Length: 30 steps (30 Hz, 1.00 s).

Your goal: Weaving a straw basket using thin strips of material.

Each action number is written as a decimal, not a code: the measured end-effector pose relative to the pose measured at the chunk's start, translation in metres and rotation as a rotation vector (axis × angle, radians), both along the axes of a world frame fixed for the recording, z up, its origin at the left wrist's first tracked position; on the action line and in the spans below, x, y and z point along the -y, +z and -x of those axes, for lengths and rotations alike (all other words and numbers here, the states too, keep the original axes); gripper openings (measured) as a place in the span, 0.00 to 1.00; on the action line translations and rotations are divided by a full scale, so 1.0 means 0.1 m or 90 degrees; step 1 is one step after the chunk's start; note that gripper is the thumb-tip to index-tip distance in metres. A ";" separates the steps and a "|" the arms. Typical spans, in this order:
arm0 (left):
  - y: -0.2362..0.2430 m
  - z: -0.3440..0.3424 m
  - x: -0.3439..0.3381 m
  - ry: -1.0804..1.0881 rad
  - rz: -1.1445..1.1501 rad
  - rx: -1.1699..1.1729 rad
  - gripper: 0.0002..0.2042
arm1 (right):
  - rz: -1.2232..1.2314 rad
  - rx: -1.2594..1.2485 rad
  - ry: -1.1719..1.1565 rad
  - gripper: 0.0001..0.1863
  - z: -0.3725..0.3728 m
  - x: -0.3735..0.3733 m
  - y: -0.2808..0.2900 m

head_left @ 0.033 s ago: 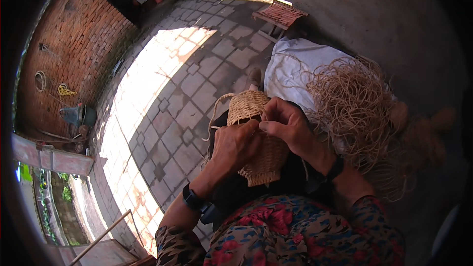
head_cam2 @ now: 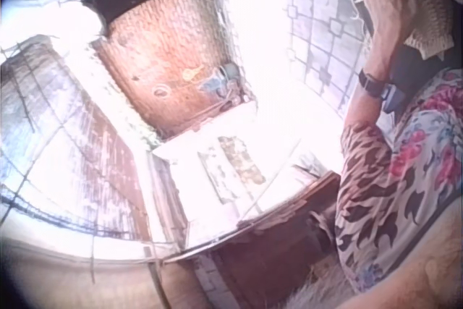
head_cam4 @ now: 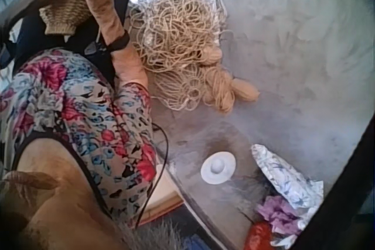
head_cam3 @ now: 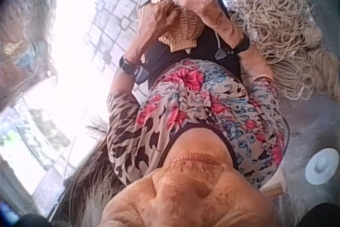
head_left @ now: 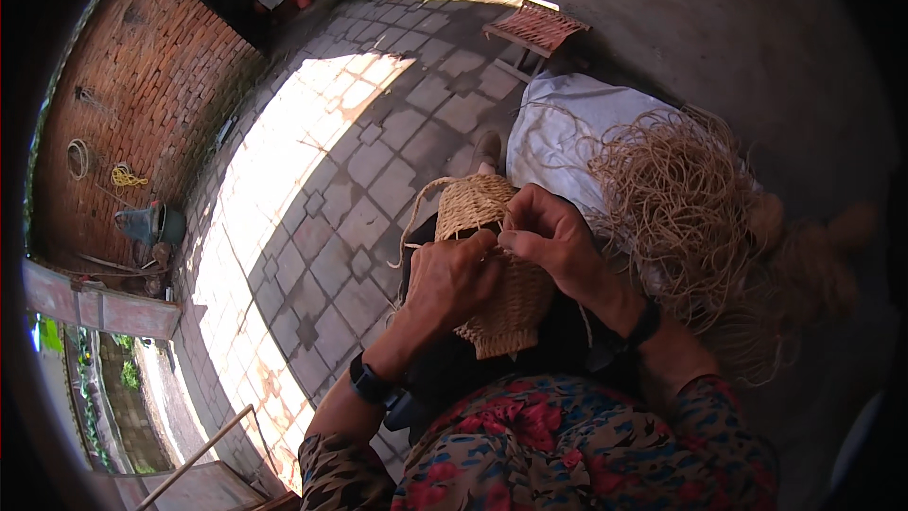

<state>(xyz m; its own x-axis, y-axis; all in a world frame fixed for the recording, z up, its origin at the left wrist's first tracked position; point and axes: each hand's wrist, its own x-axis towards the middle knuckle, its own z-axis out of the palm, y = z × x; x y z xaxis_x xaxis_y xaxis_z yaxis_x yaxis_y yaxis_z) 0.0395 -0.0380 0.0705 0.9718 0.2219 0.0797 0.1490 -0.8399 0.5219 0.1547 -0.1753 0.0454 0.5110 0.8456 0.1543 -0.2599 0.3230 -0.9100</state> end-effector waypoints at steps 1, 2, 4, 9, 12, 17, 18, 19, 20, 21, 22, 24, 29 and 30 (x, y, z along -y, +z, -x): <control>0.02 -0.01 0.00 -0.009 -0.007 -0.020 0.07 | -0.003 -0.001 -0.003 0.08 -0.02 0.01 -0.01; 0.04 -0.02 -0.01 -0.012 -0.009 -0.021 0.07 | -0.011 0.027 -0.031 0.08 -0.05 0.01 -0.02; 0.05 -0.02 -0.05 -0.018 0.057 -0.053 0.08 | -0.022 0.055 -0.061 0.08 -0.07 0.00 -0.05; -0.02 0.02 -0.06 -0.017 0.107 0.023 0.09 | -0.009 0.015 -0.115 0.07 -0.12 -0.03 -0.13; 0.04 0.04 -0.02 0.016 0.124 0.008 0.09 | 0.024 -0.038 -0.111 0.07 -0.15 -0.04 -0.18; 0.00 0.04 -0.05 0.025 0.076 0.056 0.08 | 0.031 -0.056 -0.093 0.09 -0.12 -0.08 -0.21; 0.03 0.04 -0.04 0.034 0.089 0.035 0.08 | 0.027 -0.059 -0.084 0.09 -0.12 -0.07 -0.22; 0.05 0.04 -0.04 0.045 0.100 0.014 0.08 | 0.027 -0.059 -0.083 0.09 -0.11 -0.08 -0.22; 0.04 0.04 -0.04 0.045 0.099 0.013 0.08 | 0.025 -0.065 -0.079 0.08 -0.11 -0.07 -0.23; 0.03 0.04 -0.04 0.049 0.086 0.027 0.08 | 0.023 -0.072 -0.075 0.08 -0.11 -0.08 -0.23; 0.02 0.04 -0.03 0.051 0.074 0.040 0.09 | 0.023 -0.072 -0.075 0.08 -0.11 -0.08 -0.23; 0.00 0.05 -0.04 0.057 0.082 0.040 0.09 | 0.065 -0.041 -0.101 0.12 -0.12 -0.08 -0.22; 0.00 0.04 -0.02 0.082 0.103 0.047 0.10 | 0.122 0.207 -0.206 0.14 -0.10 0.00 -0.16; -0.01 0.04 -0.03 0.102 0.099 0.030 0.10 | 0.177 0.383 -0.166 0.13 -0.08 0.04 -0.11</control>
<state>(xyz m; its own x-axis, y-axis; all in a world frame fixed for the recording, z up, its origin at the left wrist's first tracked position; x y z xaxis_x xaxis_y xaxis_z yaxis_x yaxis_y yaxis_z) 0.0357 -0.0353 0.0698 0.9190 0.3868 0.0761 0.2472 -0.7158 0.6531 0.1630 -0.1790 0.0346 0.5959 0.7566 0.2692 0.3680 0.0406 -0.9289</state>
